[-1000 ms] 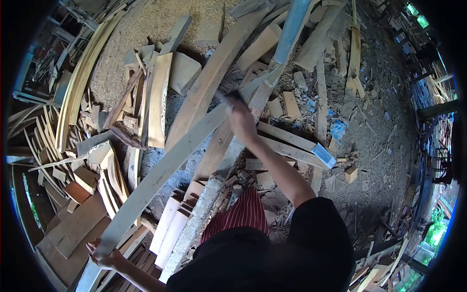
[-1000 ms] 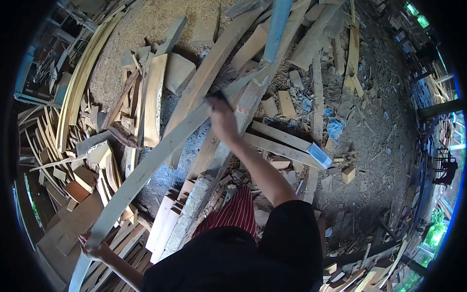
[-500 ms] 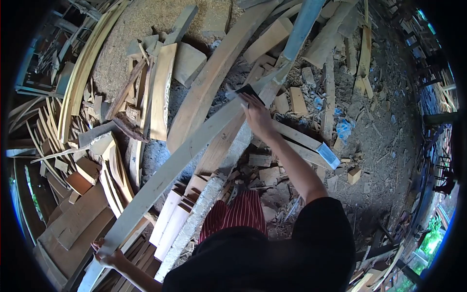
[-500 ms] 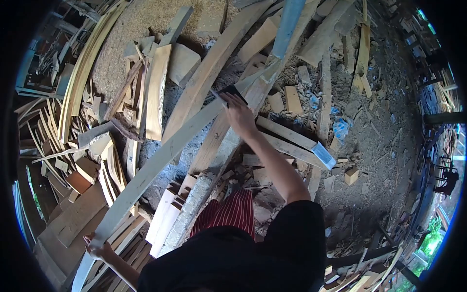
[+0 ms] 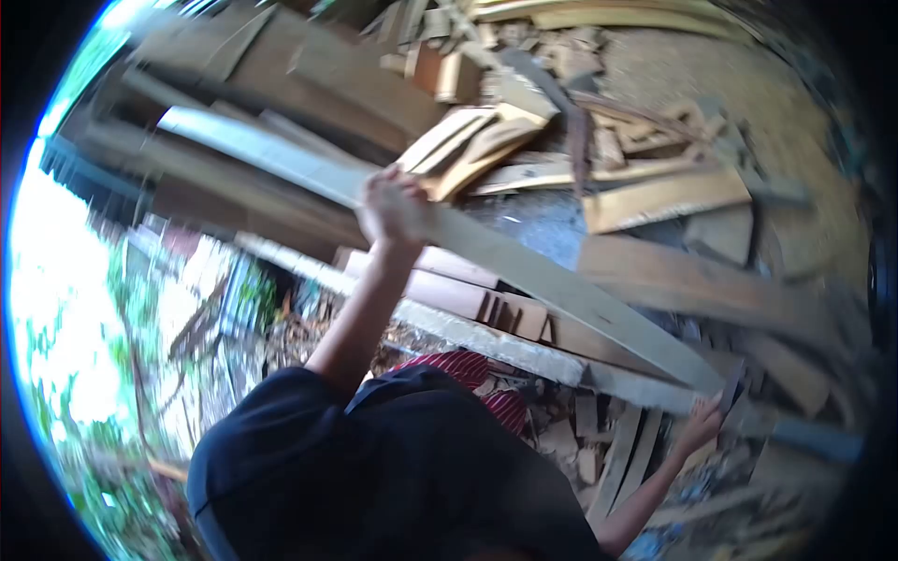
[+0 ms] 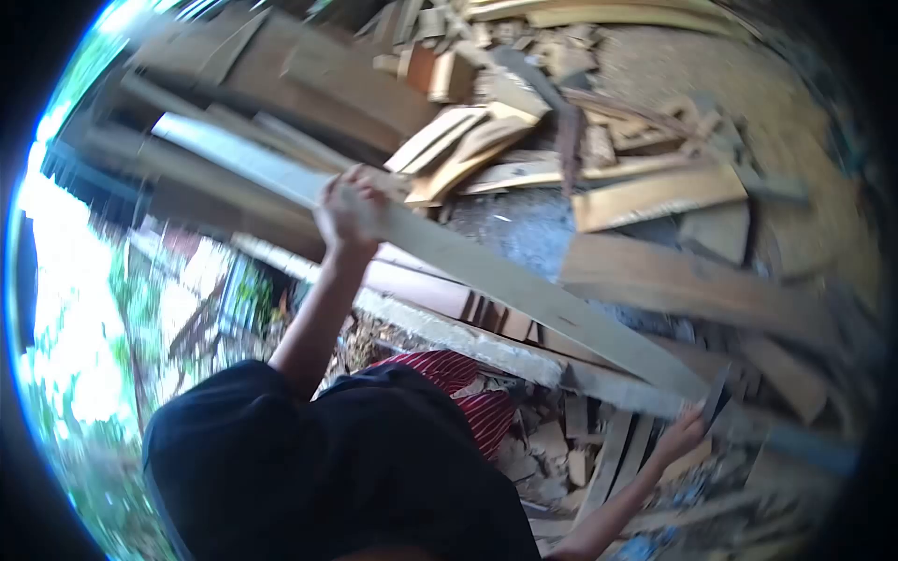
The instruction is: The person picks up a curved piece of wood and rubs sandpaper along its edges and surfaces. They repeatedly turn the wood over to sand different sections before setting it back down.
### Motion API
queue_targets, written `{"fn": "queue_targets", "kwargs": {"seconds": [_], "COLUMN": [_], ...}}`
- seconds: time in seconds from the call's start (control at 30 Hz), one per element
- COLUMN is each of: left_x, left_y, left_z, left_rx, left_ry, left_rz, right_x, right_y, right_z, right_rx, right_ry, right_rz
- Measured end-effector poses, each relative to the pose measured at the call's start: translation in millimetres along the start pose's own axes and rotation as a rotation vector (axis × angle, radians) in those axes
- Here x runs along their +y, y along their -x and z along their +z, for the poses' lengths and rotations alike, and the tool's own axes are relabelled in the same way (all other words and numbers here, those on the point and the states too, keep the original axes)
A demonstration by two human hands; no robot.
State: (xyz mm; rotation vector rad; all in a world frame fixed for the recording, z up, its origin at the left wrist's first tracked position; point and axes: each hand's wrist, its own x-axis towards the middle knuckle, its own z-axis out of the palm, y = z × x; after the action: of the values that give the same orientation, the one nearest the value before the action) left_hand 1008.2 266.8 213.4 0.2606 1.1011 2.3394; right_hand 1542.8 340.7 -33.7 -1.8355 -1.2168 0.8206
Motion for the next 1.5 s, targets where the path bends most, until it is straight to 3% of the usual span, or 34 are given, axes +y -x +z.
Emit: {"fn": "queue_targets", "kwargs": {"seconds": [0.07, 0.1, 0.2, 0.27, 0.3, 0.37, 0.4, 0.47, 0.5, 0.57, 0.6, 0.63, 0.67, 0.7, 0.73, 0.87, 0.97, 1.03, 1.13, 1.17, 1.3, 1.37, 1.5], "left_x": [-5.2, -5.3, -2.5, 0.2, -1.7, 7.6, 12.7, 26.7, 35.2, 53.0, 65.0, 80.4, 98.3, 118.5, 138.5, 213.0, 247.8, 261.3, 269.2, 272.1, 277.2, 289.8, 299.6], "left_y": [8.6, 13.7, 12.0, 14.7, 13.6, 6.0, -3.2, -23.0, -31.7, -52.6, -64.9, -77.5, -89.7, -105.0, -122.3, -176.9, -222.0, -237.8, -252.2, -258.3, -279.4, -308.2, -317.5], "left_z": [14.5, 14.5, -3.9, -15.1, -23.9, -34.3, -41.9, -64.5, -75.8, -95.6, -103.6, -111.7, -121.4, -130.6, -141.6, -196.9, -253.6, -279.6, -309.6, -314.4, -303.7, -308.0, -287.9], "left_rx": [0.137, 0.141, 0.193, 0.177, 0.148, 0.178, 0.182, 0.253, 0.249, 0.164, 0.112, 0.058, -0.026, -0.115, -0.19, -0.345, -0.462, -0.519, -0.581, -0.667, -0.564, -0.683, -0.676], "left_ry": [0.031, 0.024, 0.028, 0.131, 0.12, 0.127, 0.144, 0.155, 0.157, 0.214, 0.222, 0.231, 0.232, 0.24, 0.225, 0.257, 0.265, 0.303, 0.174, 0.247, 0.281, 0.42, 0.376], "left_rz": [-0.053, -0.086, -0.213, -0.269, -0.27, -0.256, -0.266, -0.148, -0.17, -0.113, -0.098, -0.089, -0.053, -0.015, 0.04, 0.146, 0.14, 0.058, -0.012, -0.116, -0.058, -0.09, -0.02], "right_x": [-28.0, -18.8, -10.7, -37.7, -46.2, -87.8, -67.0, -108.5, -147.9, -189.1, -193.6, -217.8, -236.2, -254.8, -283.1, -311.8, -318.4, -322.0, -320.0, -313.7, -294.0, -285.1, -274.9], "right_y": [24.5, 20.8, -3.6, -8.9, -1.2, 20.1, 28.3, 87.4, 130.9, 183.1, 204.9, 231.9, 253.3, 271.4, 293.4, 332.3, 358.5, 372.5, 407.3, 417.7, 453.8, 469.1, 484.8], "right_z": [11.0, 10.3, 1.9, -7.1, -2.6, 23.1, 41.1, 88.9, 115.2, 154.0, 181.5, 198.1, 210.5, 231.6, 244.1, 293.4, 298.0, 297.6, 288.7, 288.4, 287.0, 283.7, 267.8], "right_rx": [0.133, 0.134, 0.066, 0.108, 0.114, 0.141, 0.189, 0.046, 0.061, -0.1, -0.121, -0.157, -0.23, -0.144, -0.074, 0.236, 0.341, 0.435, 0.497, 0.529, 0.574, 0.684, 0.765], "right_ry": [0.419, 0.413, 0.224, 0.399, 0.417, 0.345, 0.478, 0.44, 0.189, 0.157, -0.05, 0.049, -0.004, -0.208, -0.243, -0.399, -0.41, -0.527, -0.454, -0.441, -0.473, -0.485, -0.434], "right_rz": [-0.453, -0.483, -0.444, 0.012, 0.002, 0.188, -0.217, -0.224, -0.313, -0.263, -0.346, -0.248, -0.324, -0.498, -0.533, -0.524, -0.293, -0.387, -0.369, -0.357, -0.274, -0.174, -0.082]}}
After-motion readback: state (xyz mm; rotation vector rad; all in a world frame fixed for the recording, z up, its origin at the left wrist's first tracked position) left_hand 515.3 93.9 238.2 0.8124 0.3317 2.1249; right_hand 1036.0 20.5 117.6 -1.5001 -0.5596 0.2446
